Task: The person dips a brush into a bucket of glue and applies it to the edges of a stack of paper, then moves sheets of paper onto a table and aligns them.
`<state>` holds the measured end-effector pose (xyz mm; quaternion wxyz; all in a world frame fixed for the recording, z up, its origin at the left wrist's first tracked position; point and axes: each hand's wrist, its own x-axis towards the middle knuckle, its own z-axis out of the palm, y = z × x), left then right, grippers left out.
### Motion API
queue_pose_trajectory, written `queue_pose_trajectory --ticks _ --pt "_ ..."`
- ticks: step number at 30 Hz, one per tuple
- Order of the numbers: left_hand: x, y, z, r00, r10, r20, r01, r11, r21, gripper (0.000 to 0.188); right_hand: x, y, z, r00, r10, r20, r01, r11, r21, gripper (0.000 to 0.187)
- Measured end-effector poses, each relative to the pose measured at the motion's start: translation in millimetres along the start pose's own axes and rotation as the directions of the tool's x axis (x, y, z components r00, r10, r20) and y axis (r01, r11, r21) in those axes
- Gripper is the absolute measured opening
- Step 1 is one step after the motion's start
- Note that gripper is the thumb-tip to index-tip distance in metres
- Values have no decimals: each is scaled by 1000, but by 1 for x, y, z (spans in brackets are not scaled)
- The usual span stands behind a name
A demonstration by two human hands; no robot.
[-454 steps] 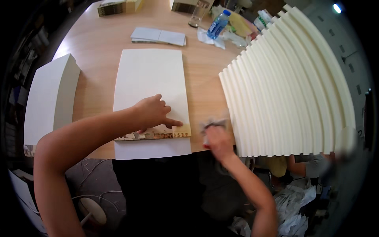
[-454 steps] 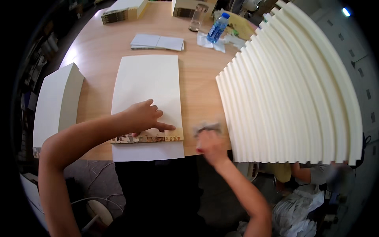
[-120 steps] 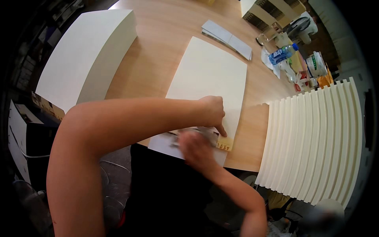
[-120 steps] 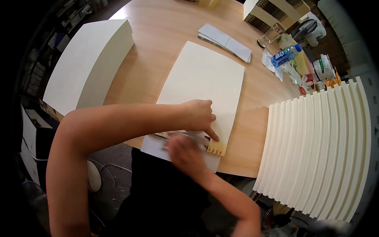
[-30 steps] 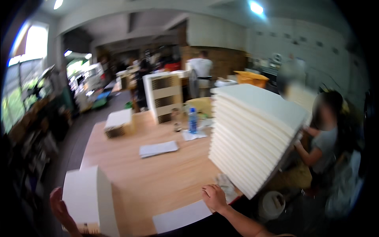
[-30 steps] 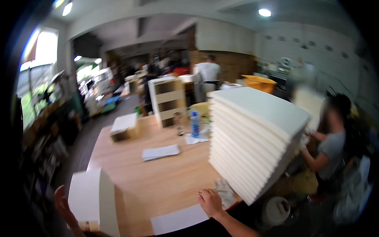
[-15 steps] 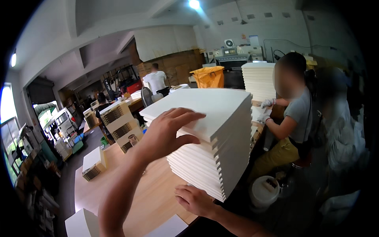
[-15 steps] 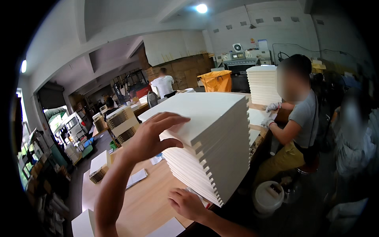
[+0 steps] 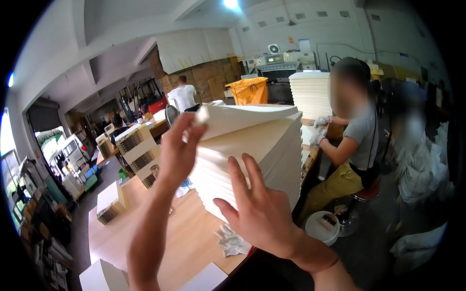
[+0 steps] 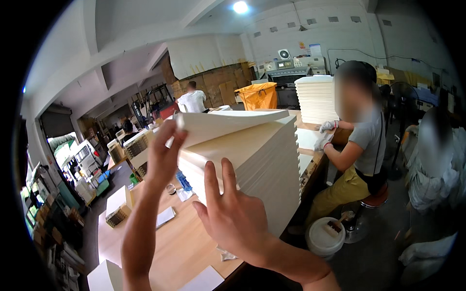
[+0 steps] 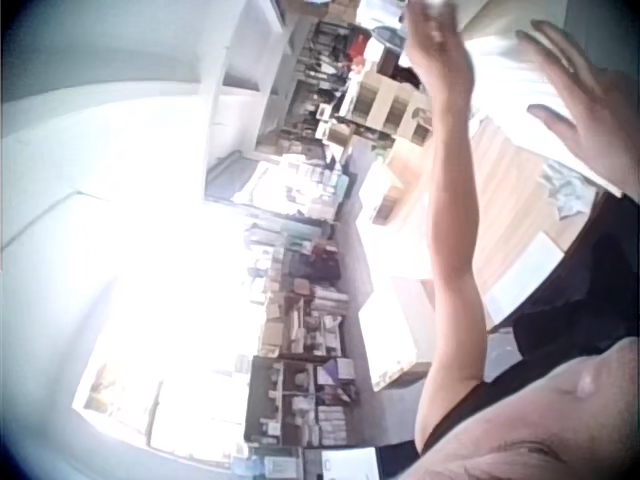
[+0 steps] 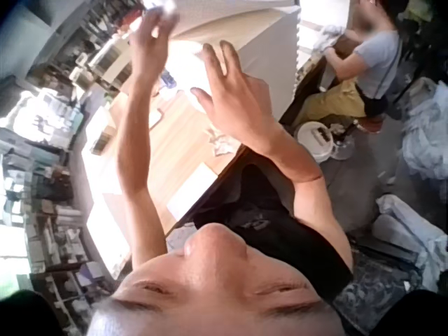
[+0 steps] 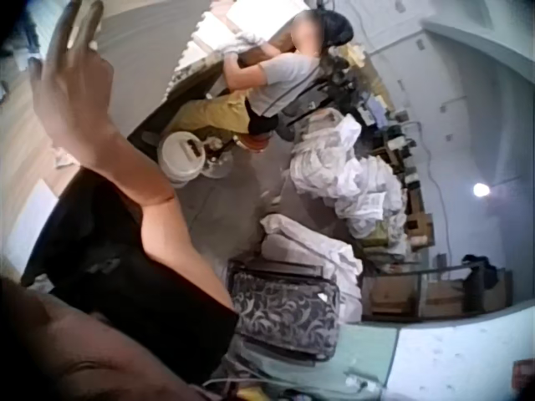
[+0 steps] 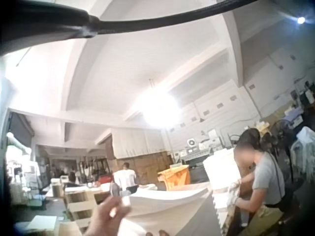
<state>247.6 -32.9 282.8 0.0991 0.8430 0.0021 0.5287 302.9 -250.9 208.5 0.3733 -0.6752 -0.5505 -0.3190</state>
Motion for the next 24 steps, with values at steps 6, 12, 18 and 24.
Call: queue_pose_trajectory --ticks 6,12,18,24 --pt "-35 -59 -105 865 -485 131 458 654 -601 40 -26 28 2 970 -42 237 -241 -106 965 75" --pt "-109 -65 -234 984 -67 168 147 836 -528 22 12 -11 29 716 44 697 -613 -440 657 72" --pt "-257 -26 -225 734 -679 -24 446 507 -737 69 -30 -16 111 612 -13 791 -738 -371 565 56" --pt "-435 -36 -205 45 -975 218 745 -113 -657 42 -133 -9 258 326 -256 910 -930 -257 261 56"
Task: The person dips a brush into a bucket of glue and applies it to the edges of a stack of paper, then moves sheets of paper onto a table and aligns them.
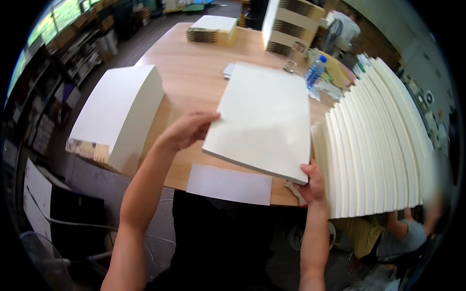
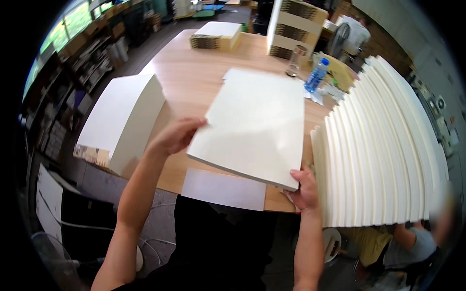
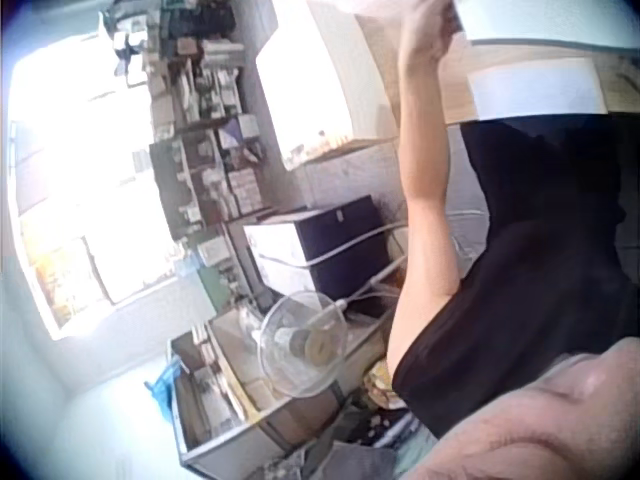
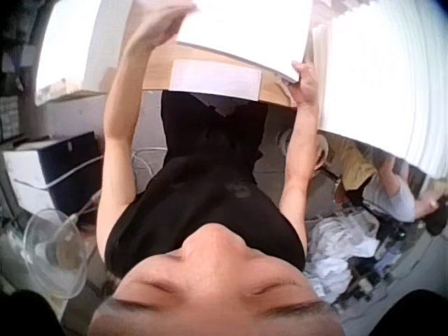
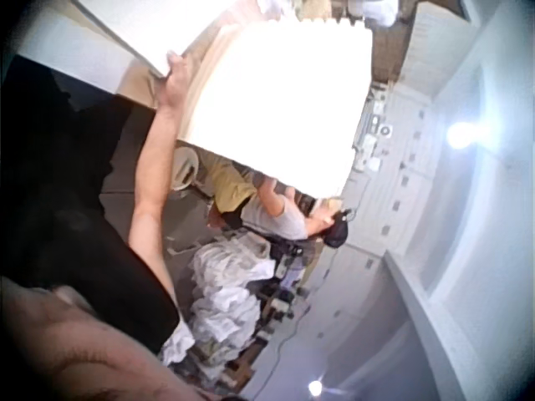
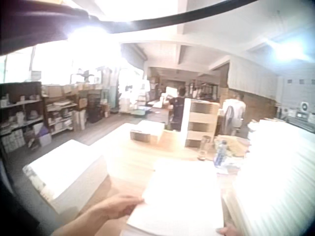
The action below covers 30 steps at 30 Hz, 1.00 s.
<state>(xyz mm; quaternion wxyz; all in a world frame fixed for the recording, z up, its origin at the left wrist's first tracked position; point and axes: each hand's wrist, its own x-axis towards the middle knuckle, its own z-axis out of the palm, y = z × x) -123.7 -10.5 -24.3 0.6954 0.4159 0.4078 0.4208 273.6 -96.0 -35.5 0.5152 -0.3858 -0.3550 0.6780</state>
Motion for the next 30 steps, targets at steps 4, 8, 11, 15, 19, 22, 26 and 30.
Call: queue_pose_trajectory --ticks 4,8,11,15,19,22,26,30 --pt "-5 -65 -30 949 -278 -149 287 957 49 34 19 52 -22 983 179 -32 -181 974 -138 50" --pt "-16 -64 -41 941 -259 -218 298 940 169 37 21 54 -9 988 150 43 -127 933 -338 44" --pt "-18 -66 -46 937 -235 -258 296 926 232 37 25 66 -10 994 109 18 -94 921 -378 44" --pt "-18 -64 -48 934 -240 -263 308 915 261 37 27 72 -7 998 67 -20 -69 917 -392 46" --pt "-21 -66 -53 945 -228 -235 283 930 236 38 26 74 -6 998 66 -10 -63 905 -421 45" --pt "-25 -67 -51 943 -181 -279 246 944 220 36 25 74 2 998 63 -19 -65 895 -442 45" --pt "-50 -77 -43 841 355 -407 119 614 781 30 22 73 -4 997 72 -31 -78 863 -500 45" --pt "-109 -113 -36 848 470 -246 -12 480 877 35 24 60 2 982 154 -112 -189 843 -503 35"
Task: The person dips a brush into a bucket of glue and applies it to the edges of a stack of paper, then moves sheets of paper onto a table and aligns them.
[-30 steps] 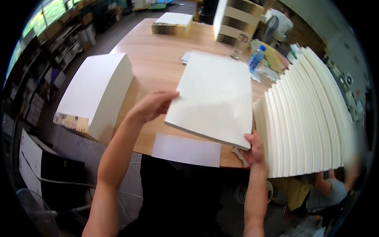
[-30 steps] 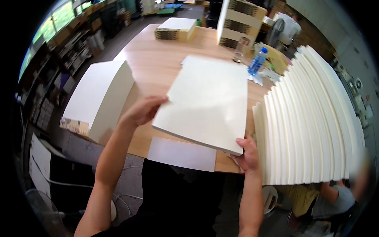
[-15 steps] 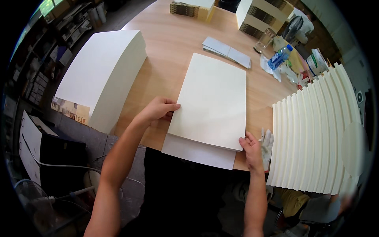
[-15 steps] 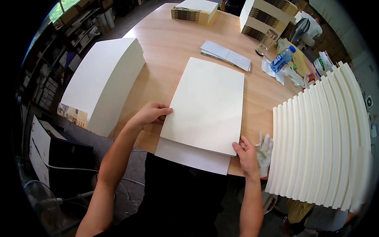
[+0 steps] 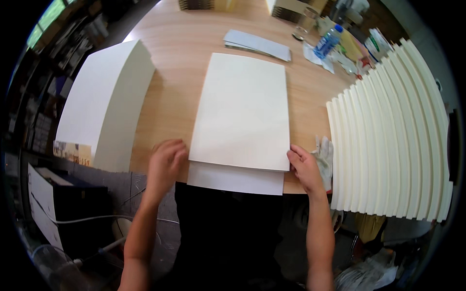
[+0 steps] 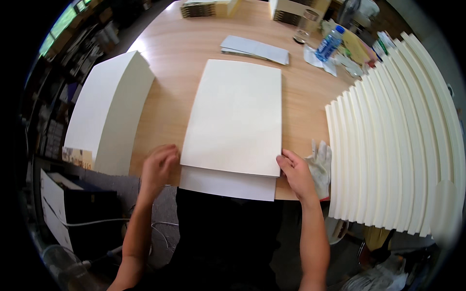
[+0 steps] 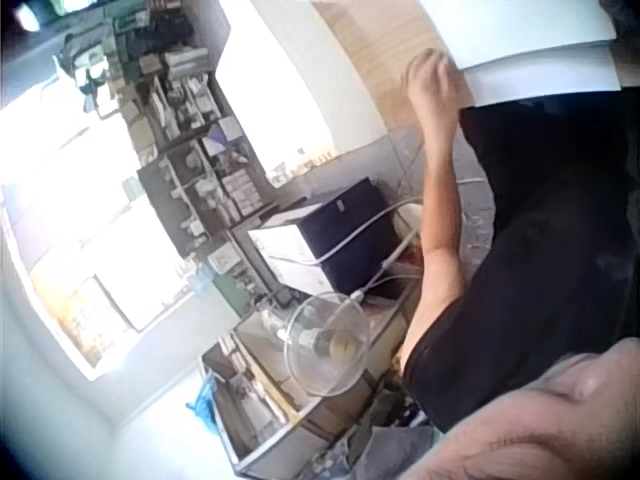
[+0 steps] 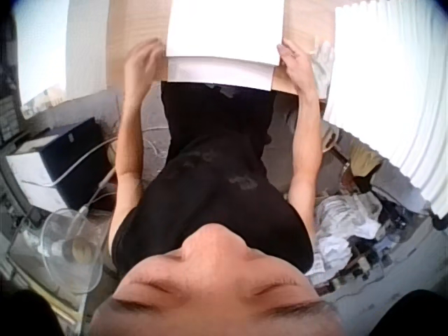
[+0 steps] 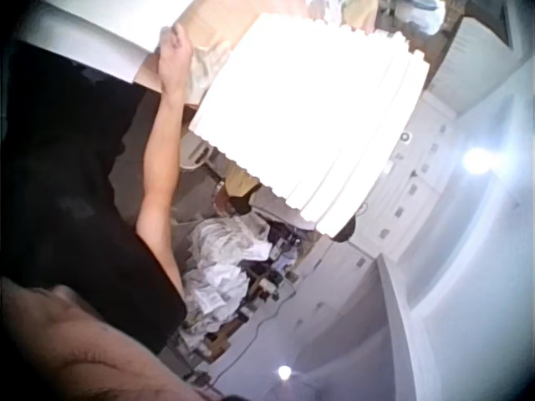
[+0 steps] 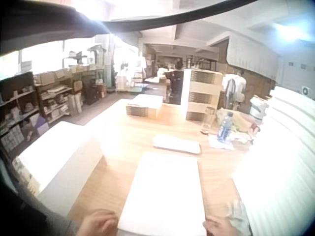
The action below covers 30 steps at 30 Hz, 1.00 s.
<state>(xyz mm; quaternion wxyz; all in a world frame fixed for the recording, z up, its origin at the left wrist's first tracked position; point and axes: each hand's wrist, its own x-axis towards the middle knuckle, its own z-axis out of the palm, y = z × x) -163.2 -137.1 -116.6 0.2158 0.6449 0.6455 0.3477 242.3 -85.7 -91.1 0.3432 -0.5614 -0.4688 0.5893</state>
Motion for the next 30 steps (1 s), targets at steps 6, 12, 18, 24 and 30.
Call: queue_pose_trajectory --ticks 6,12,18,24,30 --pt "-36 30 21 999 -13 36 11 999 38 56 11 21 -5 908 -417 -46 364 836 -410 33" --pt "-34 34 19 998 -20 65 18 999 40 57 2 15 -2 891 -449 -63 346 763 -545 31" --pt "-34 34 18 996 -41 75 37 998 44 56 3 24 5 801 -597 -46 437 635 -638 27" --pt "-34 37 17 995 -35 94 29 997 68 57 4 25 2 804 -593 -42 425 622 -658 27" --pt "-34 37 18 997 -24 70 18 996 84 56 1 27 12 796 -605 -33 369 528 -765 27"
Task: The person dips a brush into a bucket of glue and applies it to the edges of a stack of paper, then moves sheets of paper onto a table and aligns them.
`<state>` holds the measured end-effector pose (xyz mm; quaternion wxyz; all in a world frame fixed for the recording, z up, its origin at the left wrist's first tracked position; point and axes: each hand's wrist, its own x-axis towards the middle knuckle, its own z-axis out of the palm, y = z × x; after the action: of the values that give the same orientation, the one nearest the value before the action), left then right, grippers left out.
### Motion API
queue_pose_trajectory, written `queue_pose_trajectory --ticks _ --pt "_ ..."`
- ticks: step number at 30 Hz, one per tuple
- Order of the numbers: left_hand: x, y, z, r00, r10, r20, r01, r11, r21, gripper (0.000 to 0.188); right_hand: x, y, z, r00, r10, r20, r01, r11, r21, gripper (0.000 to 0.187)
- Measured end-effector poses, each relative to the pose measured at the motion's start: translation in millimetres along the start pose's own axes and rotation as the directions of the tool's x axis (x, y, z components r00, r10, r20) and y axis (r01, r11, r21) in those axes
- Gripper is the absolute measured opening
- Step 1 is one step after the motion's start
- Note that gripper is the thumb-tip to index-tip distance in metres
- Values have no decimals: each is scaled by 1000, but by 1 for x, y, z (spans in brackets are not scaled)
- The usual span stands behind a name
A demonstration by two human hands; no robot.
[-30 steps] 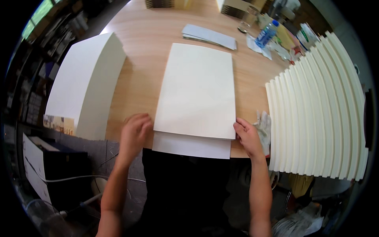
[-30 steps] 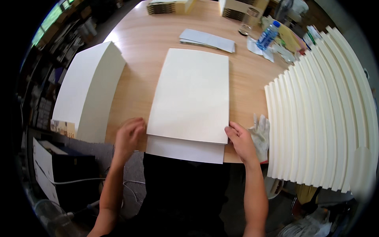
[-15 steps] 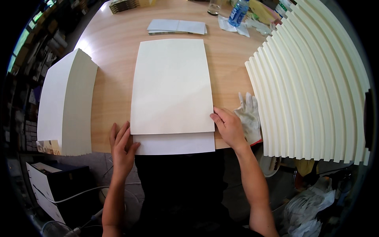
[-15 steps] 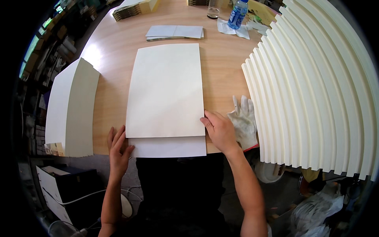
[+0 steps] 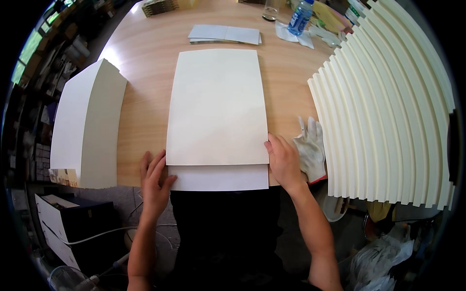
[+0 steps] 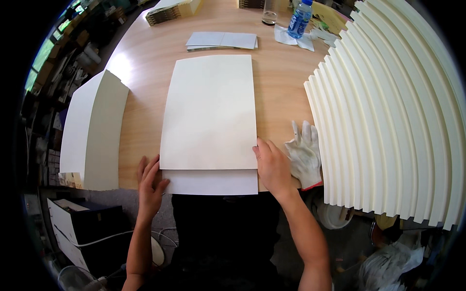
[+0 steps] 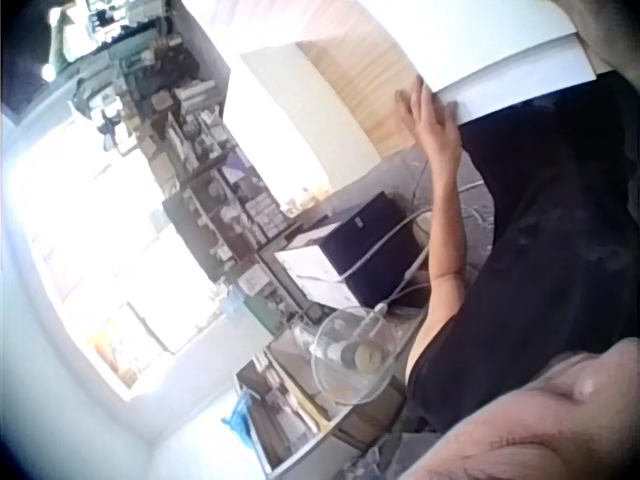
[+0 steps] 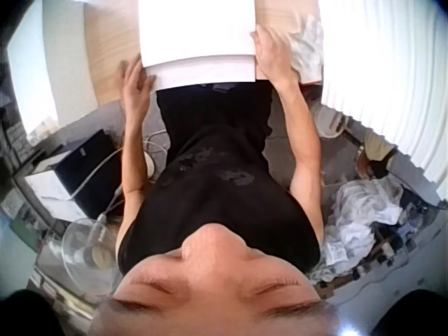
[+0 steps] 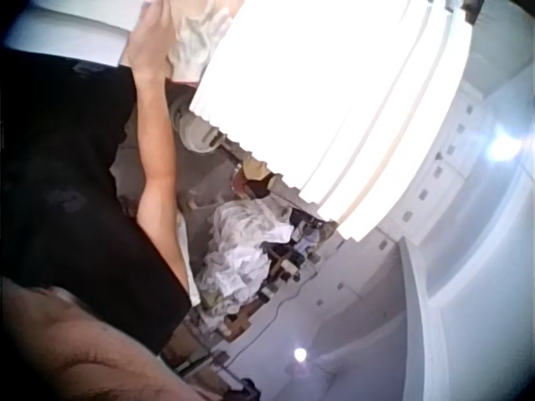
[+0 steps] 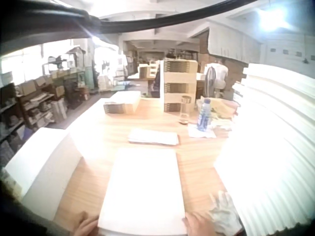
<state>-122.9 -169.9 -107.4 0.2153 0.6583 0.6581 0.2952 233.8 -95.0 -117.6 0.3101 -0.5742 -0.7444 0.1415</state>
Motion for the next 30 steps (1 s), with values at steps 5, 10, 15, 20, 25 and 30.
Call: queue_pose_trajectory --ticks 5,10,15,20,25,30 --pt "0 -2 -1 1000 21 -6 -21 1000 -6 57 7 3 -15 979 183 91 -196 964 179 25" --pt "-1 -5 0 1000 4 -16 -5 1000 -15 58 -1 -14 -40 946 245 210 -268 959 89 26" --pt "0 -1 -2 999 19 -46 -20 1000 -17 61 -7 -23 -32 942 249 225 -280 953 115 26" --pt "-3 1 0 994 18 -108 -21 999 -30 65 -11 -21 -30 886 355 298 -391 918 69 25" --pt "-3 -9 -1 993 103 -52 -102 995 15 69 -21 -21 -14 985 108 131 -98 992 -81 23" --pt "-1 -7 0 995 89 -36 -90 996 -13 70 -21 -18 -16 990 75 116 -66 995 -79 22"
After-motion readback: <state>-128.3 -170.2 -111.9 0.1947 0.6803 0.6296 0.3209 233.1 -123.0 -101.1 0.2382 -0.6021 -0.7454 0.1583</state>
